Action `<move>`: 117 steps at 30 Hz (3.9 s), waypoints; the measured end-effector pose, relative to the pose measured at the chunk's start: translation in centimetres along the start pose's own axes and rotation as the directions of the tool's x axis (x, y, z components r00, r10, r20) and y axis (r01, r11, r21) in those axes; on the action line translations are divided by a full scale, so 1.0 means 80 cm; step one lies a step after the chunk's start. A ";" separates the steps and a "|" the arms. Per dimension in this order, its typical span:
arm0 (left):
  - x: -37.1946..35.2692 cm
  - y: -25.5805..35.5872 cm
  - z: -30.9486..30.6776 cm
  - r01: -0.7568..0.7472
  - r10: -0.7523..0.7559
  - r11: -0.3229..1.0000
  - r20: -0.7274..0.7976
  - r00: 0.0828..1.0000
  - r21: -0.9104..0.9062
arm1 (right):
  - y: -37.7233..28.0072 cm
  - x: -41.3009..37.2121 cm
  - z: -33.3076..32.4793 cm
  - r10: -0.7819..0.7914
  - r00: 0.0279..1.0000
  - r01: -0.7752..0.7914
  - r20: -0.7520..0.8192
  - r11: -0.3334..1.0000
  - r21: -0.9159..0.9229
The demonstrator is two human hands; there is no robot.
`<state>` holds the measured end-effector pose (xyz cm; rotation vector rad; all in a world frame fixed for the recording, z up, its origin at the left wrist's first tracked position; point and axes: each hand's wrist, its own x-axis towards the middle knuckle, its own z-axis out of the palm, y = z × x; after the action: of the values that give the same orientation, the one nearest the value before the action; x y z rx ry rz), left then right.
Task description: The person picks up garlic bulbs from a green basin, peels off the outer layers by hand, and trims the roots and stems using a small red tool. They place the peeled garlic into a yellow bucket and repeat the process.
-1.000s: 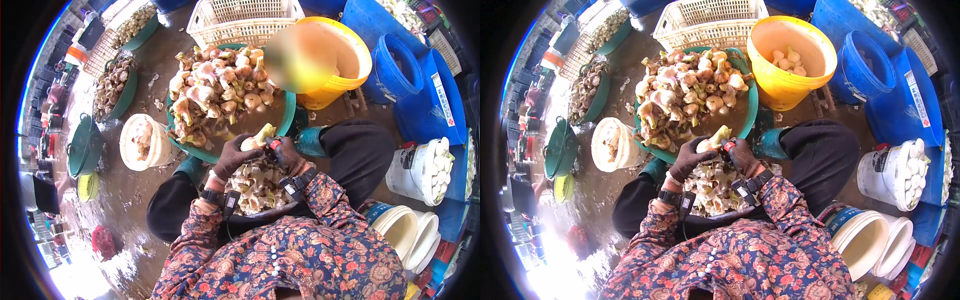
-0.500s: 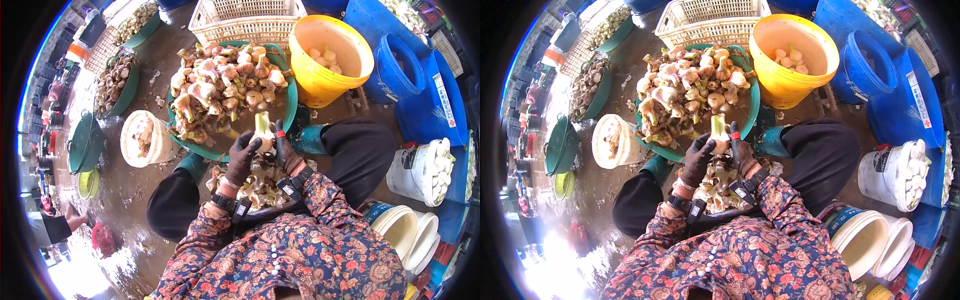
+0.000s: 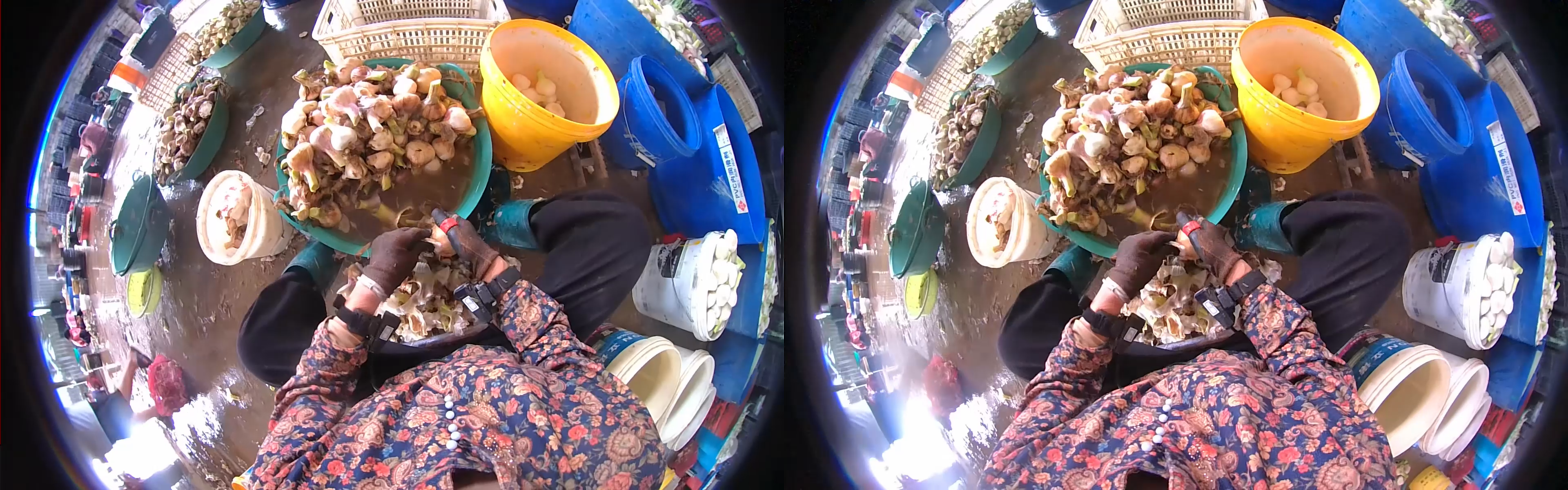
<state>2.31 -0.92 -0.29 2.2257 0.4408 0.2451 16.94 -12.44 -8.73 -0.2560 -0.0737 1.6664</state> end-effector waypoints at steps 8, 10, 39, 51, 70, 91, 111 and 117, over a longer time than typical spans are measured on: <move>-0.007 -0.021 -0.003 0.086 -0.164 0.649 -0.029 0.986 -0.756 | -0.002 -0.013 0.131 -0.368 0.920 0.296 -0.133 0.877 -0.379; -0.020 -0.023 -0.014 -0.145 0.088 0.957 -0.226 0.970 -0.253 | -0.005 -0.013 0.128 -0.326 0.941 0.276 -0.086 0.892 -0.359; 0.036 0.007 -0.050 0.136 -0.140 0.951 -0.005 0.990 0.279 | -0.034 -0.013 0.025 -0.425 0.581 0.292 -0.694 0.905 -0.311; 0.254 -0.111 0.067 -0.030 0.024 0.538 0.020 1.000 0.842 | -0.064 -0.022 0.085 -0.474 0.656 0.216 -0.587 0.864 -0.456; 0.155 -0.042 0.068 0.346 -0.409 0.891 0.188 0.893 0.293 | -0.071 -0.033 0.082 -0.674 0.282 0.424 -0.683 0.726 -0.542; 0.073 0.036 -0.025 0.097 -0.103 0.993 0.087 0.991 0.063 | -0.035 -0.008 0.089 -0.797 0.531 -0.433 -0.288 0.036 -0.900; 0.005 -0.001 0.020 0.322 -0.226 0.771 0.237 0.945 -0.549 | -0.011 -0.003 0.069 -0.322 0.752 0.261 -0.576 0.947 -0.188; 0.028 0.027 -0.023 0.156 -0.134 0.986 0.267 0.954 -0.061 | 0.006 0.003 0.057 -0.838 0.536 -0.217 -0.099 -0.023 -0.976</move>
<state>4.31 0.00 2.57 2.0969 0.4383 -0.1084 15.51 -11.80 -4.44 -1.8953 -0.6548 0.4246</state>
